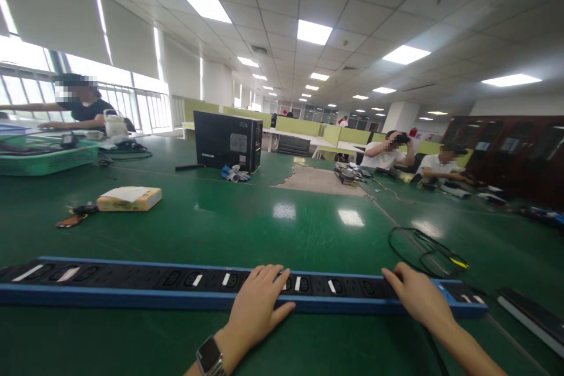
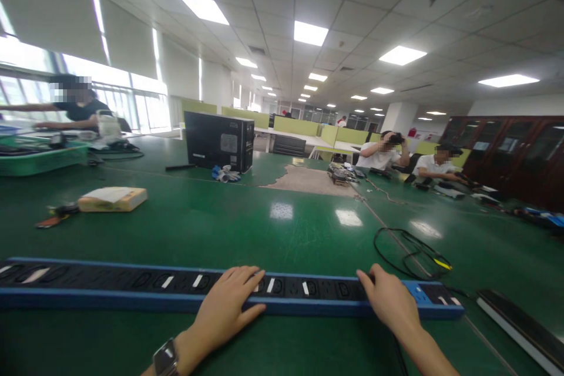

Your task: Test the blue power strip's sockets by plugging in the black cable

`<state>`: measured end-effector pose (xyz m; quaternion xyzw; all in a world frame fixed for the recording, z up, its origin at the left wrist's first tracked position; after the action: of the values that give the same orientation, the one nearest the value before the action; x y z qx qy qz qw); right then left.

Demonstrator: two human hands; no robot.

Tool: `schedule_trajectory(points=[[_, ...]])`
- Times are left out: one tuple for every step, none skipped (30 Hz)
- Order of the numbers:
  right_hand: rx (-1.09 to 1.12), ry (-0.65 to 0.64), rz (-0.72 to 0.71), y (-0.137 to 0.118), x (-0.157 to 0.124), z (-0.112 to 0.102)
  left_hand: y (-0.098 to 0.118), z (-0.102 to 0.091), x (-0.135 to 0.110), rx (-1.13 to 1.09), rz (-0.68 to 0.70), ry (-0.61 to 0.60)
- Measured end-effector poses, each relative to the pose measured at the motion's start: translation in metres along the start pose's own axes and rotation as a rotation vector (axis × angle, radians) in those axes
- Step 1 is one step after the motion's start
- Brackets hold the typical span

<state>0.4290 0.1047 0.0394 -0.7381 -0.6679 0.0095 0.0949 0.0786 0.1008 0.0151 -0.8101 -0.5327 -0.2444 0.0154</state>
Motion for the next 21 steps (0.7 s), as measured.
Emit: schedule_trajectory(points=[[0.002, 0.055, 0.035, 0.011, 0.001, -0.015, 0.000, 0.000, 0.000, -0.001, 0.003, 0.004], [0.005, 0.108, 0.072, 0.024, 0.002, -0.030, 0.000, 0.000, 0.000, -0.004, 0.005, 0.007], [0.011, 0.146, 0.090, 0.037, 0.004, -0.042, 0.000, 0.000, 0.001, -0.007, 0.008, 0.008], [0.001, 0.159, 0.089, 0.049, 0.007, -0.052, 0.001, 0.000, 0.001, -0.010, 0.011, 0.008], [-0.010, 0.145, 0.078, 0.061, 0.011, -0.056, 0.001, 0.000, 0.001, -0.011, 0.011, 0.009], [-0.014, 0.115, 0.060, 0.073, 0.015, -0.056, 0.001, 0.000, 0.001, -0.010, 0.012, 0.008], [-0.011, 0.072, 0.041, 0.084, 0.019, -0.051, 0.001, 0.000, 0.001, -0.008, 0.013, 0.007], [-0.002, 0.026, 0.023, 0.095, 0.021, -0.043, 0.001, 0.000, 0.001, -0.004, 0.015, 0.006], [0.011, -0.015, 0.010, 0.105, 0.023, -0.033, 0.001, 0.001, 0.001, 0.001, 0.016, 0.004], [0.021, -0.045, 0.004, 0.115, 0.024, -0.024, 0.001, 0.001, 0.001, 0.007, 0.017, 0.002], [0.025, -0.062, 0.009, 0.124, 0.023, -0.015, 0.001, 0.001, 0.001, 0.011, 0.021, -0.001], [0.024, -0.070, 0.022, 0.132, 0.022, -0.008, 0.002, 0.001, 0.001, 0.015, 0.024, -0.005], [0.023, -0.073, 0.036, 0.138, 0.021, -0.002, 0.002, 0.001, 0.001, 0.018, 0.024, -0.008], [0.027, -0.076, 0.045, 0.142, 0.019, 0.003, 0.002, 0.001, 0.001, 0.022, 0.022, -0.012], [0.038, -0.080, 0.045, 0.143, 0.017, 0.007, 0.002, 0.001, 0.001, 0.025, 0.020, -0.014], [0.056, -0.084, 0.034, 0.141, 0.016, 0.010, 0.002, 0.001, 0.001, 0.028, 0.016, -0.014], [0.074, -0.086, 0.021, 0.138, 0.016, 0.012, 0.002, 0.001, 0.001, 0.032, 0.013, -0.014], [0.089, -0.083, 0.012, 0.135, 0.015, 0.014, 0.002, 0.000, 0.001, 0.035, 0.012, -0.013], [0.098, -0.076, 0.012, 0.132, 0.016, 0.015, 0.003, 0.000, 0.001, 0.038, 0.012, -0.012], [0.100, -0.070, 0.021, 0.131, 0.017, 0.016, 0.003, 0.000, 0.001, 0.040, 0.014, -0.011], [0.099, -0.066, 0.034, 0.131, 0.018, 0.016, 0.003, 0.000, 0.000, 0.042, 0.016, -0.012]])
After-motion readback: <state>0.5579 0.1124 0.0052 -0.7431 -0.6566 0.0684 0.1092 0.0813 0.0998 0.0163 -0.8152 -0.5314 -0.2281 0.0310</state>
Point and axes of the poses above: each hand's wrist, its own x-axis towards the middle knuckle, its own z-axis out of the palm, y = z × x, the point moved 9 cm from there along x, towards the middle knuckle, and after that the axes turned 10 degrees about -z, right-handed, at the moved point
